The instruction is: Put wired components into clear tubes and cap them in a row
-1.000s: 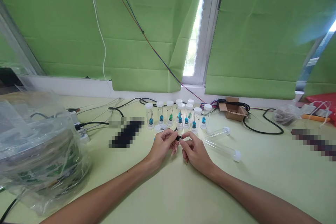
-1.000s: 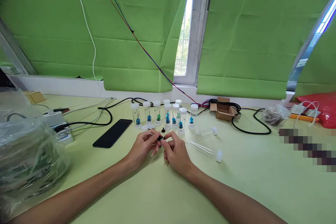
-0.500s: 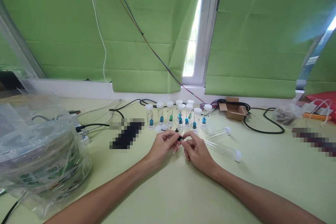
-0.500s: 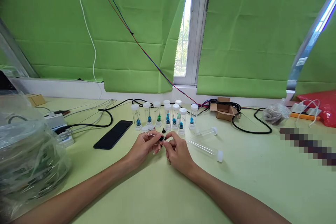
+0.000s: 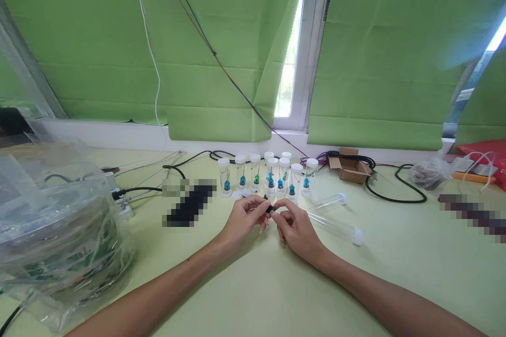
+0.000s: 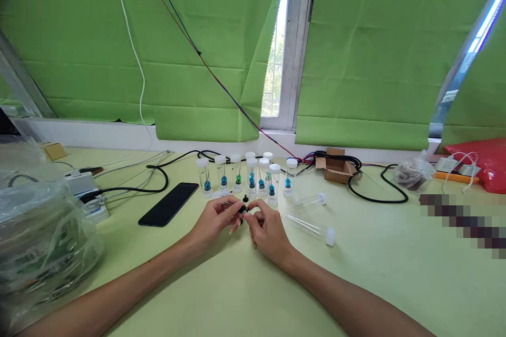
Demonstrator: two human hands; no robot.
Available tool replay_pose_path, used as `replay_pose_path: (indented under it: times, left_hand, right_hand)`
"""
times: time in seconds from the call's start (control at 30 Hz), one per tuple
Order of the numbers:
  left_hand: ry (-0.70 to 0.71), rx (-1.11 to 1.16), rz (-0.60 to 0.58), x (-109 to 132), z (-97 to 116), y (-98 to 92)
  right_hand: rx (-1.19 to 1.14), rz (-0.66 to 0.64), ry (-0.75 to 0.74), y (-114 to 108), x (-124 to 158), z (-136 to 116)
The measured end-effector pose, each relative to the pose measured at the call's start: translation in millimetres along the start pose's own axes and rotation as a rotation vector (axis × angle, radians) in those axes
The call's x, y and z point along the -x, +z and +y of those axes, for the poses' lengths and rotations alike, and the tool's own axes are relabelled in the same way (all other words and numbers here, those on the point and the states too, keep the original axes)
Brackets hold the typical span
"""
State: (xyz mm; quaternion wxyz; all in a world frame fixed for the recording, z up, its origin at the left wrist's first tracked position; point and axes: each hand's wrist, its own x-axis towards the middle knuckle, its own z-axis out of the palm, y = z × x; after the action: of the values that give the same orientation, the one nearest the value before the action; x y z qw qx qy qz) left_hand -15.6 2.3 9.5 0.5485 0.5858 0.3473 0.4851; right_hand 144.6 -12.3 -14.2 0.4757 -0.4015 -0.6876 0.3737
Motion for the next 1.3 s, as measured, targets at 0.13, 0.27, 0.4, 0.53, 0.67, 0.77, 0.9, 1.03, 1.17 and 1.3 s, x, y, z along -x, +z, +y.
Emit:
replay_pose_path:
  times: [0.13, 0.27, 0.4, 0.53, 0.67, 0.77, 0.9, 1.03, 1.17, 1.3]
  left_hand:
    - [0.001, -0.03, 0.013, 0.8, 3.0, 0.4]
    - [0.029, -0.132, -0.017, 1.3, 6.2, -0.1]
    - [0.084, -0.275, 0.064, -0.6, 5.3, -1.6]
    - [0.197, -0.434, 0.161, -3.1, 1.6, -6.1]
    - [0.247, -0.622, 0.152, -4.7, -2.7, -9.9]
    - [0.268, -0.759, 0.093, -4.0, -5.0, -9.5]
    - [0.341, -0.933, -0.009, -1.0, -7.1, -6.6]
    - [0.373, -1.022, -0.074, 1.4, -9.9, -4.8]
    - [0.366, -1.033, -0.101, 1.9, -13.0, -4.9]
    - [0.36, -1.052, -0.114, 0.6, -17.5, -5.9]
  right_hand:
    - [0.083, 0.008, -0.024, -1.3, -1.8, -1.1]
    - [0.199, 0.017, -0.077, -3.1, -3.3, 1.5]
    - [0.345, 0.067, -0.152, -5.9, -4.9, 6.1]
    - [0.492, 0.145, -0.233, -12.3, -8.8, 7.3]
    - [0.64, 0.202, -0.279, -19.6, -13.4, 7.1]
    - [0.756, 0.195, -0.298, -22.2, -15.5, 8.1]
    - [0.953, 0.117, -0.306, -21.2, -16.4, 10.7]
    - [1.045, 0.09, -0.288, -19.7, -16.8, 15.1]
    - [1.059, 0.063, -0.274, -19.7, -16.3, 18.2]
    - [1.108, 0.013, -0.249, -19.8, -15.3, 18.8]
